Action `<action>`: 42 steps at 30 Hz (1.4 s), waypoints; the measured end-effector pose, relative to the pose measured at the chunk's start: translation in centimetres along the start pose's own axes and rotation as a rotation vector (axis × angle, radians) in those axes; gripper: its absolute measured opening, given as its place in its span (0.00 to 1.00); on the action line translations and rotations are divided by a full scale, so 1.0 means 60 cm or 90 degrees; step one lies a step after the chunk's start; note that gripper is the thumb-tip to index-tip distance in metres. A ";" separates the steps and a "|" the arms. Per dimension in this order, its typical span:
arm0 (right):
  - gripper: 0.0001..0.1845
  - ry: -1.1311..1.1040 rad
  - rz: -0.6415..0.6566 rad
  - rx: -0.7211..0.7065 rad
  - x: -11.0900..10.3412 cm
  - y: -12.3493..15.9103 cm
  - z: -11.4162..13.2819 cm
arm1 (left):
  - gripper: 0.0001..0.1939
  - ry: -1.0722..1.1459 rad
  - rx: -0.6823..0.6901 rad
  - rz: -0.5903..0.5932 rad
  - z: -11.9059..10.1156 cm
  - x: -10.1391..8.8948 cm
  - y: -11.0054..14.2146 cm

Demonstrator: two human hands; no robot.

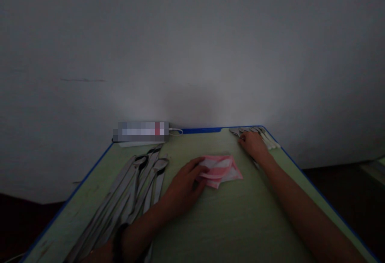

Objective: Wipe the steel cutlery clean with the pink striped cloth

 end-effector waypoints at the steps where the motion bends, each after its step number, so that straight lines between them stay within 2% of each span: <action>1: 0.15 -0.001 0.001 0.003 0.000 0.000 0.000 | 0.14 -0.001 0.000 -0.002 0.001 0.000 0.000; 21: 0.15 0.003 0.006 -0.002 0.003 -0.005 -0.006 | 0.13 -0.006 -0.005 -0.004 -0.002 -0.002 0.001; 27: 0.14 -0.030 -0.009 0.003 -0.015 -0.004 -0.006 | 0.14 -0.004 0.000 -0.001 0.000 0.000 0.000; 30: 0.15 -0.091 -0.053 0.010 -0.041 -0.006 -0.023 | 0.14 -0.008 -0.002 -0.002 0.001 0.000 0.000; 34: 0.15 -0.153 -0.105 0.055 -0.069 -0.010 -0.067 | 0.13 -0.015 -0.002 0.006 0.001 0.000 -0.002; 38: 0.15 -0.121 -0.115 0.071 -0.071 -0.014 -0.093 | 0.14 -0.025 -0.006 0.005 0.001 0.000 -0.003; 42: 0.15 -0.051 -0.114 0.090 -0.060 -0.013 -0.094 | 0.14 -0.022 -0.002 -0.004 0.002 0.001 -0.002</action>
Point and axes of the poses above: each hand's wrist, its own y-axis away from the middle knuckle, its own x-axis out of the palm, z = x × y, the point moved 6 cm from there along -y, towards the middle knuckle, and after that the axes turned 1 degree about -x, right-handed, at the moved point
